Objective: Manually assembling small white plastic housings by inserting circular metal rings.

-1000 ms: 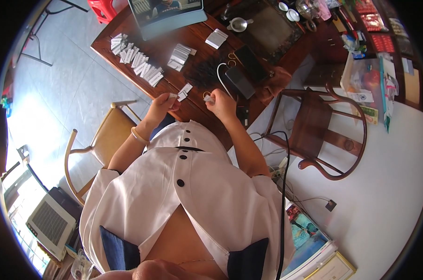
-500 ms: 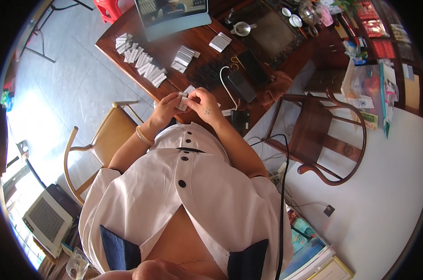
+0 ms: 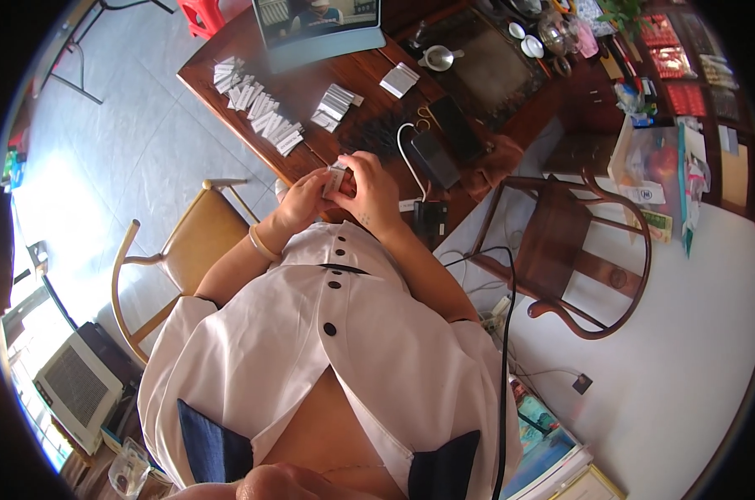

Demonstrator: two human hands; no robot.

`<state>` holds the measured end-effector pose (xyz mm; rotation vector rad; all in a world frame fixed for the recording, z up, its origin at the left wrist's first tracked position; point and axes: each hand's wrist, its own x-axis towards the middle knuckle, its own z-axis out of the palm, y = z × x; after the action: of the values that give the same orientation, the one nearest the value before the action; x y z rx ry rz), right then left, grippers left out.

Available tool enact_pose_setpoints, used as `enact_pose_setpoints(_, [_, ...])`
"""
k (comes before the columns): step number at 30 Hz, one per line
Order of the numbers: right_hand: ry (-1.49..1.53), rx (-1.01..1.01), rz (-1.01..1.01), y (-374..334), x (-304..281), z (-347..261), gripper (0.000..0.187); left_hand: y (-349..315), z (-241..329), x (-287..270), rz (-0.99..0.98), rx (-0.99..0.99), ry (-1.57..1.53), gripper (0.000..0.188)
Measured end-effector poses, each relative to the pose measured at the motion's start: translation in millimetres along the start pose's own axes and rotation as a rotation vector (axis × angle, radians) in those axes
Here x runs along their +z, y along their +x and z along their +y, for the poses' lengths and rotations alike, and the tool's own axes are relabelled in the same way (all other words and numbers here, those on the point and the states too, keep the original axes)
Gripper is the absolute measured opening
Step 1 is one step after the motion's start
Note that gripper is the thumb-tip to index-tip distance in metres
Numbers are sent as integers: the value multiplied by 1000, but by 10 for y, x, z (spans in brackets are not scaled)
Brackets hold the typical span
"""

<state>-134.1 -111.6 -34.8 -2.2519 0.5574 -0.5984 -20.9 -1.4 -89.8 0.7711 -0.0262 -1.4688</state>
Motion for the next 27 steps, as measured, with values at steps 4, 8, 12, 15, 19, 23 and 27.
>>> enact_pose_setpoints(4, [-224,-158,-67,26,-83,-73,66,-11,3,3,-65,23,-6,30])
enact_pose_setpoints(8, [-311,-180,-83,-17,-57,-63,68,-76,110,160,-67,56,27,28])
enact_pose_setpoints(12, [-334,-167,-75,-18,-57,-66,66,-45,90,130,-77,65,102,26])
enact_pose_setpoints(15, [-276,-185,-87,-18,-60,-51,66,-70,130,182,-42,49,152,26])
enact_pose_setpoints(19, [-157,-109,-88,-35,-34,-42,68,-73,150,165,-71,14,170,26])
enact_pose_setpoints(23, [-112,-88,-88,-37,-46,-41,69,-52,124,107,-78,-14,124,25])
enact_pose_setpoints(27, [-110,-99,-95,-56,-37,-5,69,-68,111,153,-18,-40,114,23])
